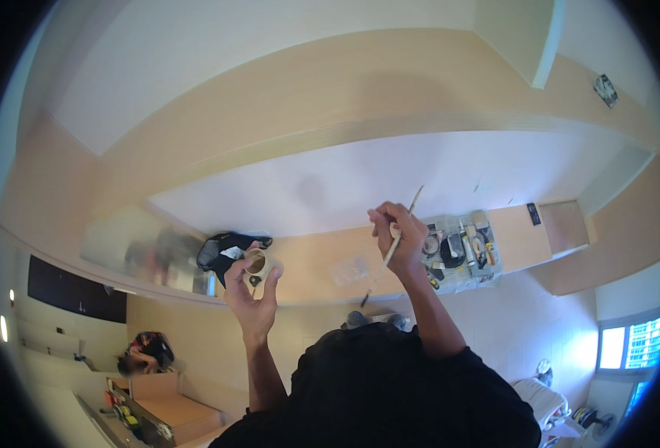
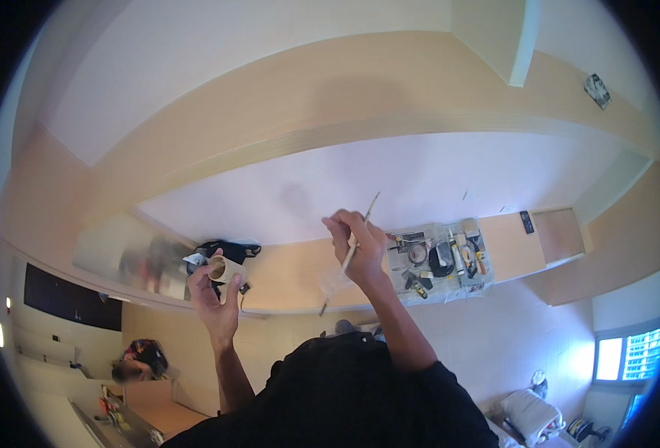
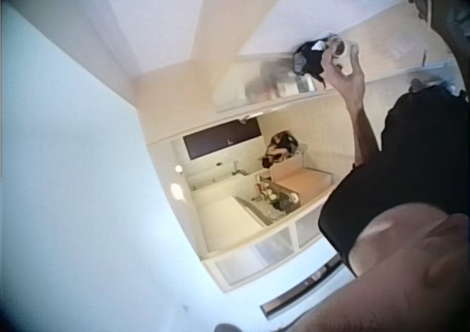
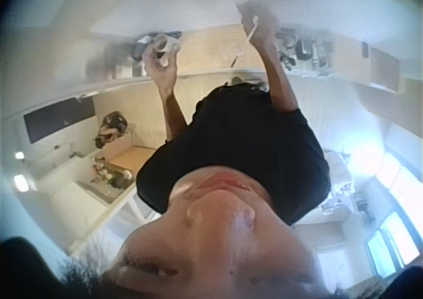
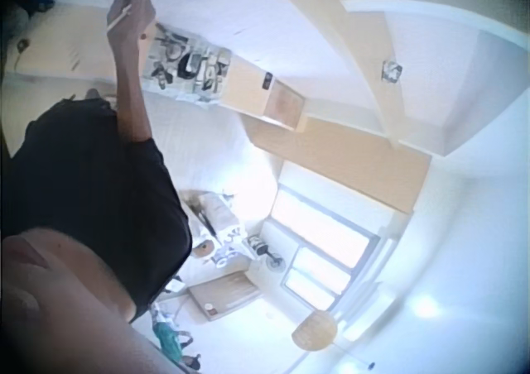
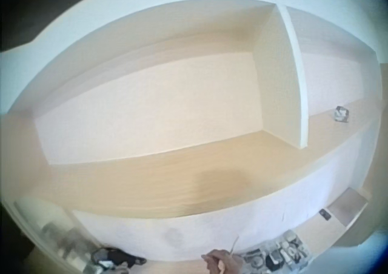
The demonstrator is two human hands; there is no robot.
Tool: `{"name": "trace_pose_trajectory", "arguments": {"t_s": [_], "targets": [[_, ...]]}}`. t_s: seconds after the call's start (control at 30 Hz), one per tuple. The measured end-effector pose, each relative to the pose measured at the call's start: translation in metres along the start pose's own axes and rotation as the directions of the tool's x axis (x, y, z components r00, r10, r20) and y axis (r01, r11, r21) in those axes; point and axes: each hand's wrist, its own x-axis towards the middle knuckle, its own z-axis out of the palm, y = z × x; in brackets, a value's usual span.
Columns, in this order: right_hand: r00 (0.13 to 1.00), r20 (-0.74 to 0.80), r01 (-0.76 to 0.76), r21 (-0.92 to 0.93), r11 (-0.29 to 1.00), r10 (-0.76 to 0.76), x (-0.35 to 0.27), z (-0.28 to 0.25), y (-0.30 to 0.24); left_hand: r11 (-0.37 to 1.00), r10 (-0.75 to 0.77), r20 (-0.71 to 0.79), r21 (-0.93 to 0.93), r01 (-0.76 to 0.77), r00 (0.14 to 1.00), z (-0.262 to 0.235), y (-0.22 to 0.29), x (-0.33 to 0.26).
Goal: The person paints a curved wooden beam using a small brush and a cup of paint. They repeatedly dip the brush into the cup and apply paint along the beam's edge, occasionally wiping the surface with a cloth. Another person is visible in the background working on a separate task.
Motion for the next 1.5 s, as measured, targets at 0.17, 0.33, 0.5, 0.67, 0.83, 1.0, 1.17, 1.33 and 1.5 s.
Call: {"name": "trace_pose_trajectory", "arguments": {"t_s": [0.17, 0.33, 0.5, 0.67, 0.83, 1.0, 1.17, 1.33, 1.5], "targets": [[0.961, 0.223, -0.152, -0.076, 0.986, 0.165, -0.048, -0.036, 0.012, 0.994, 0.009, -0.008, -0.109, -0.01, 1.0, 0.018, 0.004, -0.013], [0.833, 0.397, -0.429, 0.025, 0.903, 0.385, -0.081, -0.061, 0.012, 0.995, 0.097, 0.079, -0.025, -0.095, 0.992, 0.028, 0.005, -0.021], [0.759, 0.448, -0.599, 0.197, 0.776, 0.473, -0.084, -0.075, 0.002, 0.996, 0.036, 0.045, -0.081, -0.033, 0.998, 0.045, 0.011, -0.026], [0.832, 0.391, -0.516, 0.285, 0.808, 0.394, -0.072, -0.075, -0.005, 0.996, 0.081, 0.009, -0.046, -0.081, 0.997, 0.054, 0.017, -0.032], [0.803, 0.42, -0.56, 0.293, 0.775, 0.422, -0.063, -0.072, -0.008, 0.999, 0.019, 0.004, -0.038, -0.019, 1.0, 0.061, 0.015, -0.057], [0.78, 0.358, -0.624, 0.389, 0.678, 0.513, -0.06, -0.066, -0.012, 0.987, -0.024, 0.082, -0.156, 0.036, 0.996, 0.074, 0.006, -0.078], [0.808, 0.385, -0.57, 0.323, 0.755, 0.446, -0.047, -0.077, -0.018, 0.962, 0.064, 0.082, -0.269, -0.039, 0.995, 0.083, -0.005, -0.062], [0.857, 0.338, -0.516, 0.544, 0.662, 0.39, -0.02, -0.083, -0.05, 0.946, 0.124, 0.082, -0.311, -0.093, 0.989, 0.083, -0.007, -0.035], [0.907, 0.391, -0.317, 0.396, 0.862, 0.154, 0.009, -0.086, -0.102, 0.926, 0.24, 0.13, -0.327, -0.187, 0.962, 0.076, -0.004, -0.01]]}}
